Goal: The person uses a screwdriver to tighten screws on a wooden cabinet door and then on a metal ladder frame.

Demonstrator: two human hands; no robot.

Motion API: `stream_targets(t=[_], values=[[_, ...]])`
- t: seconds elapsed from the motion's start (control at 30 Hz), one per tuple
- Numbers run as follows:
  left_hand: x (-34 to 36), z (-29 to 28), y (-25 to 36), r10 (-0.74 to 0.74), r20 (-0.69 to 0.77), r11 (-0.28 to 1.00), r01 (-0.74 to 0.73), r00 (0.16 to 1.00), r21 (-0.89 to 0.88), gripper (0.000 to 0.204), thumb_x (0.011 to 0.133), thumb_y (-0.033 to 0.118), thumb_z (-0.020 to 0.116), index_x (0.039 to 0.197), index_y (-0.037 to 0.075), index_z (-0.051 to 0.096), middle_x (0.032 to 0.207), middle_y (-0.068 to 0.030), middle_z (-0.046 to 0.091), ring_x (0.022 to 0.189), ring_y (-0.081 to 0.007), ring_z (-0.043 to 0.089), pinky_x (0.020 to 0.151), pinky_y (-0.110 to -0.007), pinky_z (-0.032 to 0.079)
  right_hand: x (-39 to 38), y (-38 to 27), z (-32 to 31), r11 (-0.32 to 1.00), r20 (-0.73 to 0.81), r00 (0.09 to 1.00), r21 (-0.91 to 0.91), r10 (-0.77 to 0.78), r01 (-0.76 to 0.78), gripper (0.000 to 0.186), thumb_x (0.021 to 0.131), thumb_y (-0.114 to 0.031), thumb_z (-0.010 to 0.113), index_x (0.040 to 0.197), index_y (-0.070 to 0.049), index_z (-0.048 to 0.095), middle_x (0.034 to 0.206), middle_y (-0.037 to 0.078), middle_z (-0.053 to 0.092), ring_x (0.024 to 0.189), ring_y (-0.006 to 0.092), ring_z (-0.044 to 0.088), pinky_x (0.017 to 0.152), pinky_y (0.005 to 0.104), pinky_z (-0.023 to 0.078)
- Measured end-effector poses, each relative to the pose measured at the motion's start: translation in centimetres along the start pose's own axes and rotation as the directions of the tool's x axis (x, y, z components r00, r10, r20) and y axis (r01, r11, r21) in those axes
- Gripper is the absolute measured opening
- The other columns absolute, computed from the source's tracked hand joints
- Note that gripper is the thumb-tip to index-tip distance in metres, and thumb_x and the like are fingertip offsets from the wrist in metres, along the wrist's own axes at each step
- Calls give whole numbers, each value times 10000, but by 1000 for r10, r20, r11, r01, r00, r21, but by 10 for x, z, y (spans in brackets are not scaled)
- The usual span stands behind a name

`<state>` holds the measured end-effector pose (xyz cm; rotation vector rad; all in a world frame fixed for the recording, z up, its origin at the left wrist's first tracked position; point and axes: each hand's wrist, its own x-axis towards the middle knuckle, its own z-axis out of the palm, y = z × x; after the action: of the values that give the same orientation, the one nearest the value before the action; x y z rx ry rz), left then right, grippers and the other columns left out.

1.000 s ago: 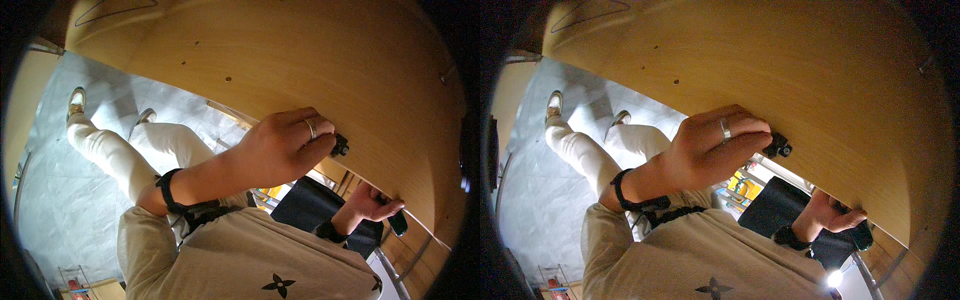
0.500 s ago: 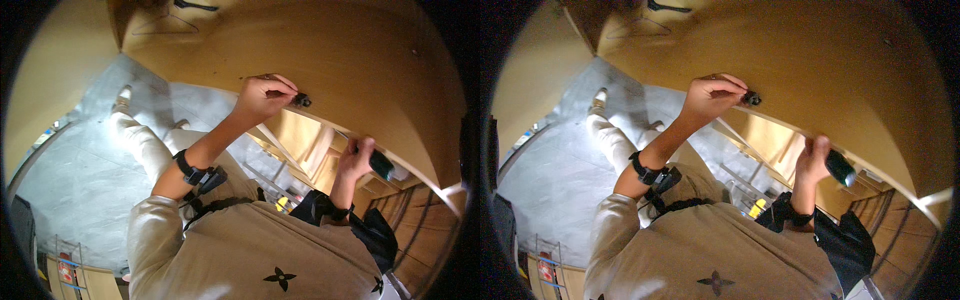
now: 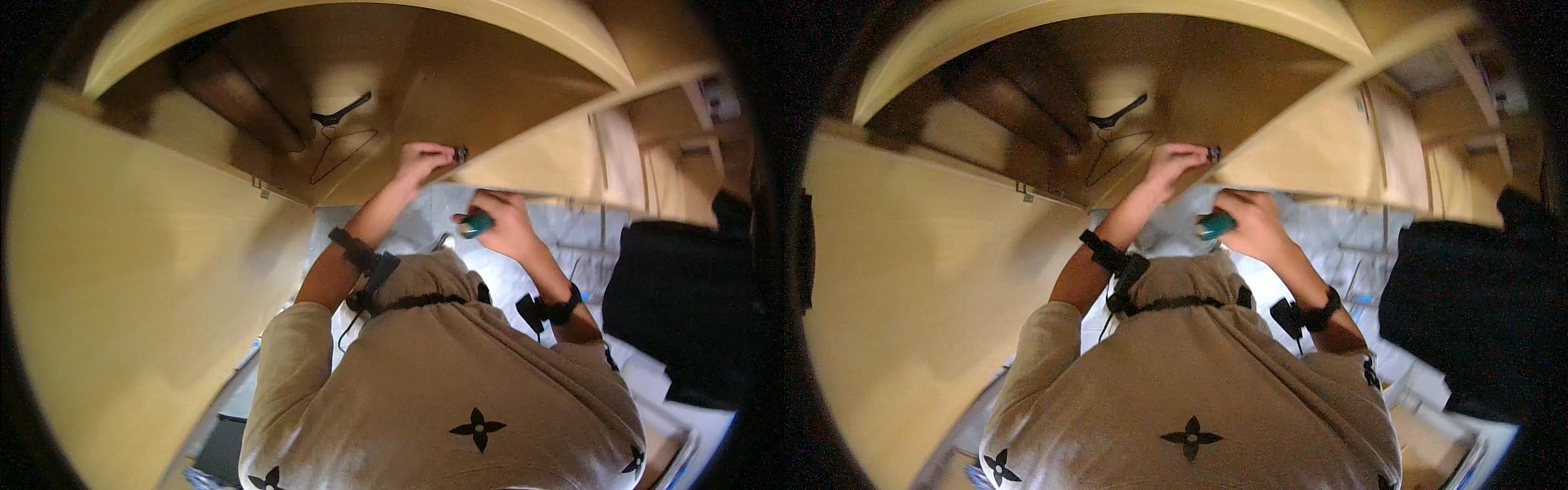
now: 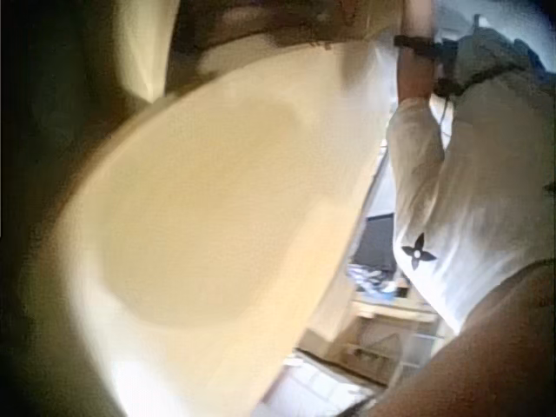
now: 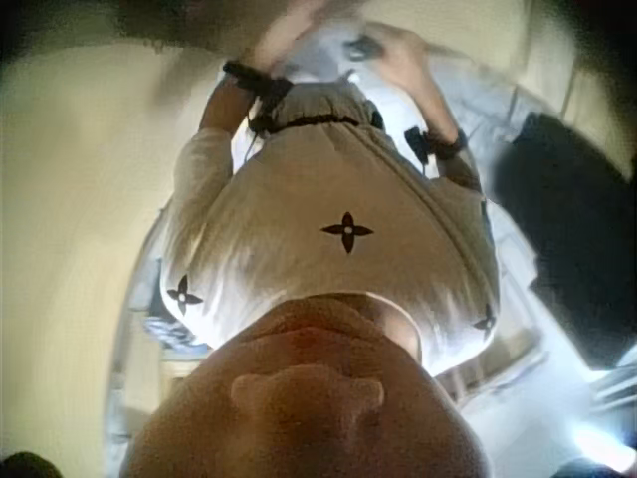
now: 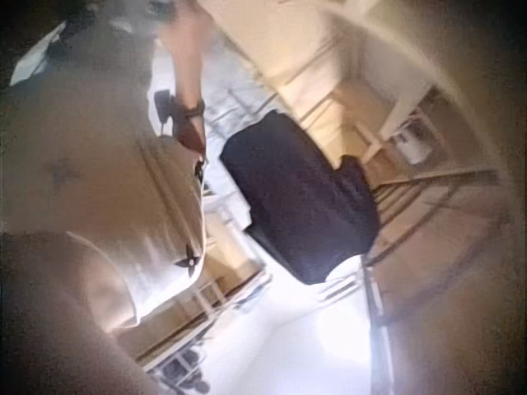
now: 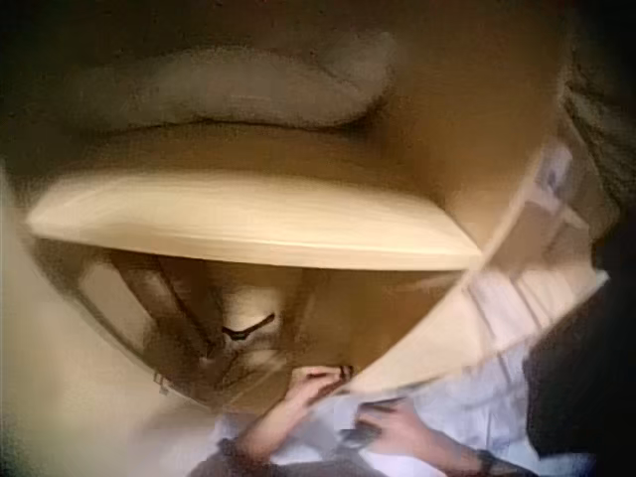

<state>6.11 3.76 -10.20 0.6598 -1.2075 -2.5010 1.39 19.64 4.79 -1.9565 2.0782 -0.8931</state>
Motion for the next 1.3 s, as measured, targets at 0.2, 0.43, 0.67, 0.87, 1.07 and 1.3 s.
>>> stream_targets(t=[0.2, 0.43, 0.67, 0.87, 1.07, 1.3], values=[[24, -8, 19, -156, 196, 969, 188, 968, -160, 185, 798, -30, 598, 958, -114, 563, 972, -187, 602, 914, -261, 607, 875, -355, 518, 9, -30, 60, 1000, 16, 1000, -5, 17, -17, 224, 691, -201, 700, 681, -36, 549, 668, 82, 547, 609, 300, 548, 516, 398, 400], [25, -18, 35, -332, 369, 922, 381, 868, -66, 103, 824, 7, 568, 877, -81, 574, 927, -154, 603, 929, -251, 605, 911, -343, 491, 37, -39, 81, 994, 12, 999, 98, -42, 41, 299, 547, -58, 617, 840, -2, 593, 880, 147, 570, 911, 343, 576, 800, 418, 480], [26, -16, 28, -365, 397, 854, 473, 842, -218, 127, 857, 54, 542, 937, -45, 545, 987, -110, 581, 1001, -203, 558, 1002, -309, 415, 72, -34, 91, 997, -14, 997, -4, -77, 77, 299, 548, -71, 628, 828, 27, 596, 872, 145, 565, 975, 332, 545, 869, 406, 454], [29, -15, 30, -378, 327, 803, 483, 866, -349, 333, 859, 241, 488, 907, -85, 530, 953, -198, 588, 933, -297, 579, 911, -362, 486, 65, -29, 94, 999, 28, 999, -42, -27, 28, 338, 565, -68, 639, 885, 35, 604, 943, 168, 582, 964, 338, 562, 853, 382, 470], [30, -17, 27, -426, 313, 793, 517, 849, -323, 343, 870, 262, 477, 898, -75, 533, 926, -195, 590, 892, -287, 594, 884, -362, 495, 64, -16, 94, 996, 17, 999, -79, -29, 30, 347, 586, -63, 635, 920, 27, 606, 982, 174, 591, 970, 337, 570, 843, 391, 477], [37, -19, 20, -493, 341, 735, 593, 800, -329, 250, 891, 208, 434, 808, -20, 495, 914, -181, 588, 865, -273, 593, 901, -389, 483, 64, -12, 94, 993, 38, 999, -111, -31, 35, 352, 588, -46, 616, 929, 41, 606, 1022, 193, 594, 965, 343, 576, 850, 394, 475]])
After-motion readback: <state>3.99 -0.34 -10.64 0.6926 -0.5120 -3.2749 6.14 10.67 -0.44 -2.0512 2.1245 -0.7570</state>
